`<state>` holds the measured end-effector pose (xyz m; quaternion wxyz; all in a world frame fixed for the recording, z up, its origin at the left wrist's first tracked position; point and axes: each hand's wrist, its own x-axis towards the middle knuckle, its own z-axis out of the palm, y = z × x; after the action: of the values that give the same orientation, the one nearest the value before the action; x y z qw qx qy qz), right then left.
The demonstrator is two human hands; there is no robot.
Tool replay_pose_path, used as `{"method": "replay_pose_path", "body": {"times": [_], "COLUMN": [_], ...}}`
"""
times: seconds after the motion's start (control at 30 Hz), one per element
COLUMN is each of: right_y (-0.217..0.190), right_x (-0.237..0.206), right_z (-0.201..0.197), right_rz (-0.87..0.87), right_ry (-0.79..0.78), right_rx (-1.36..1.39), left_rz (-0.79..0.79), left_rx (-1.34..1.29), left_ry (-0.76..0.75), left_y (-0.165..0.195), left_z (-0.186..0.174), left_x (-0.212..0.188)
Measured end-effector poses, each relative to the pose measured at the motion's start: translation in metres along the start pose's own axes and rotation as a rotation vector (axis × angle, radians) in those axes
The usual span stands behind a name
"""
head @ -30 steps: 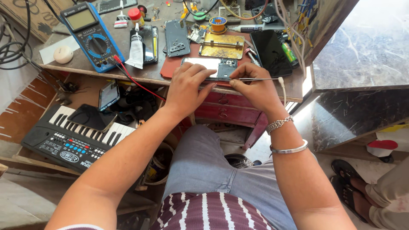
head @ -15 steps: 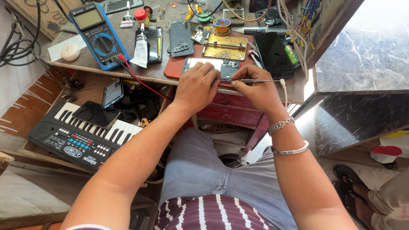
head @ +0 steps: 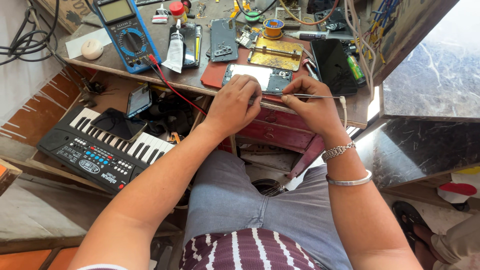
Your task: The person pries along the edge of a disassembled smartphone lying on a repair bench, using a metal pry tool in one hand while holding the phone steady with the other. They reposition the phone and continue working around its frame, separating components on the cluttered workbench.
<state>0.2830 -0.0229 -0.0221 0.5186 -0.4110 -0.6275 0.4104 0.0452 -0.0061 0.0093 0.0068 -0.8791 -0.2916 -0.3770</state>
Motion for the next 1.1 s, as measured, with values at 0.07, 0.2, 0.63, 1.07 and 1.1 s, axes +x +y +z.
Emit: {"method": "replay_pose_path", "body": {"times": [0.07, 0.2, 0.63, 1.07, 1.1], "right_y": [0.0, -0.003, -0.006, -0.01, -0.011], "right_x": [0.0, -0.004, -0.013, -0.019, -0.019], "right_z": [-0.001, -0.007, -0.005, -0.01, -0.01], "right_rz": [0.003, 0.009, -0.1, -0.093, -0.089], "right_ry": [-0.01, -0.04, -0.04, -0.151, -0.16], "right_rx": [0.015, -0.011, -0.01, -0.022, -0.029], "left_rz": [0.018, 0.109, -0.043, -0.392, -0.397], "left_rx": [-0.039, -0.013, -0.253, -0.689, -0.71], "left_ry": [-0.004, 0.035, 0.028, -0.01, 0.013], "left_y": [0.002, 0.013, 0.033, 0.037, 0.035], "left_z": [-0.006, -0.016, -0.003, 0.006, 0.01], "left_x": [-0.002, -0.007, -0.018, -0.022, -0.023]}}
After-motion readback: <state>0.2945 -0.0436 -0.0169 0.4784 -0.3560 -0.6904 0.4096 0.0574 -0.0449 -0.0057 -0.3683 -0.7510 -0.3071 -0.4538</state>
